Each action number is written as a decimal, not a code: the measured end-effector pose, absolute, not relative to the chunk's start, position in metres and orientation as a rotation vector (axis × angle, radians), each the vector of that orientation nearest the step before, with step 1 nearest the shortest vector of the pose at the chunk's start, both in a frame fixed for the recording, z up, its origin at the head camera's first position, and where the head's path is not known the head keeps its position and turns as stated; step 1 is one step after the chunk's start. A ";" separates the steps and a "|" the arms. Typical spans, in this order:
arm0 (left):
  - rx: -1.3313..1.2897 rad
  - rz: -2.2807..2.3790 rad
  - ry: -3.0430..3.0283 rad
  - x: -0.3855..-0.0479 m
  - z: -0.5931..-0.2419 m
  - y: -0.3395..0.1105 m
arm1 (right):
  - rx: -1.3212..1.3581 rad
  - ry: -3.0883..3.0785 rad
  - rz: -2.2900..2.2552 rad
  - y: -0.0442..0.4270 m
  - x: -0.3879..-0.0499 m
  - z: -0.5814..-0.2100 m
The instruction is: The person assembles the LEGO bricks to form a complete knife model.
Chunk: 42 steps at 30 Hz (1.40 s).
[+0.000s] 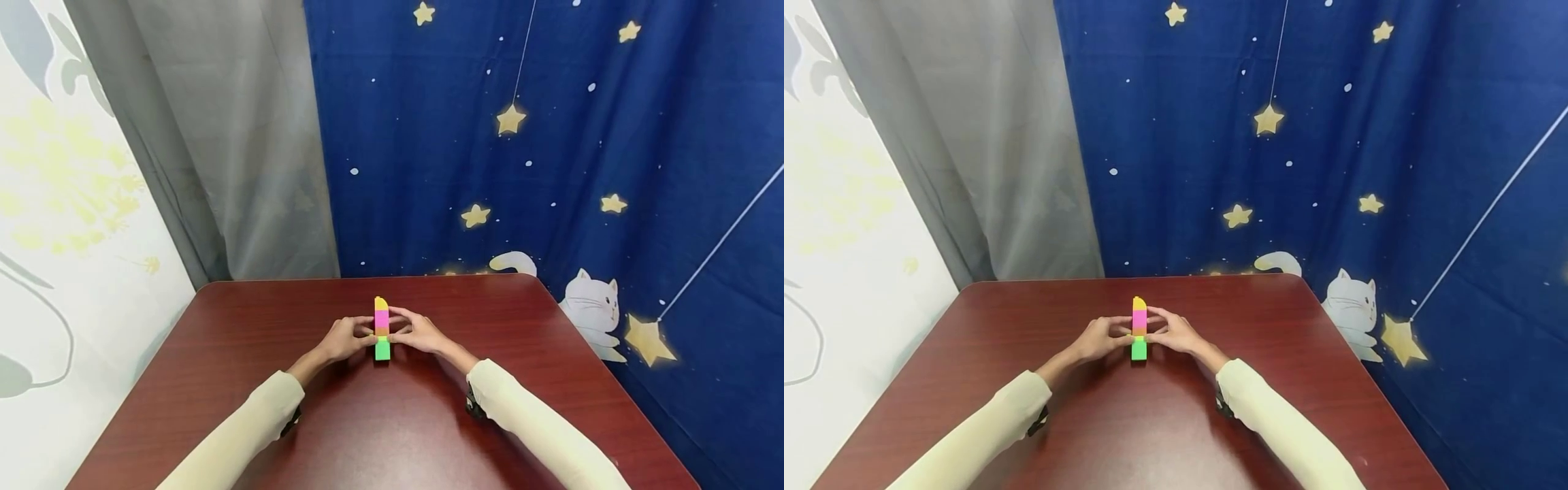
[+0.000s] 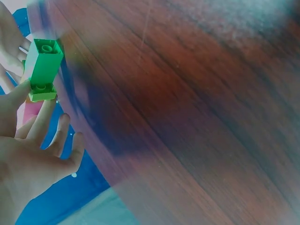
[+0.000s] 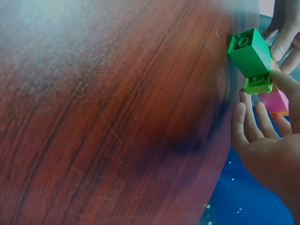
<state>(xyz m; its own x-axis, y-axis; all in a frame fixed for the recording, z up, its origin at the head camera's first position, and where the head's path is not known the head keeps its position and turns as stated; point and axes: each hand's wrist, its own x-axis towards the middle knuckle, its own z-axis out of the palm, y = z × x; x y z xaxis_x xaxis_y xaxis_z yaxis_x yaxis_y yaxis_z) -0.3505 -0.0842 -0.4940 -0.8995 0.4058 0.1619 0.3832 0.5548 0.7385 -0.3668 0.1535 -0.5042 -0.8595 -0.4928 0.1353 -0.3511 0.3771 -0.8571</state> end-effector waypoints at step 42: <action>0.574 1.220 2.811 -0.362 -0.501 -0.092 | -0.536 2.495 -1.590 0.154 -0.375 -0.520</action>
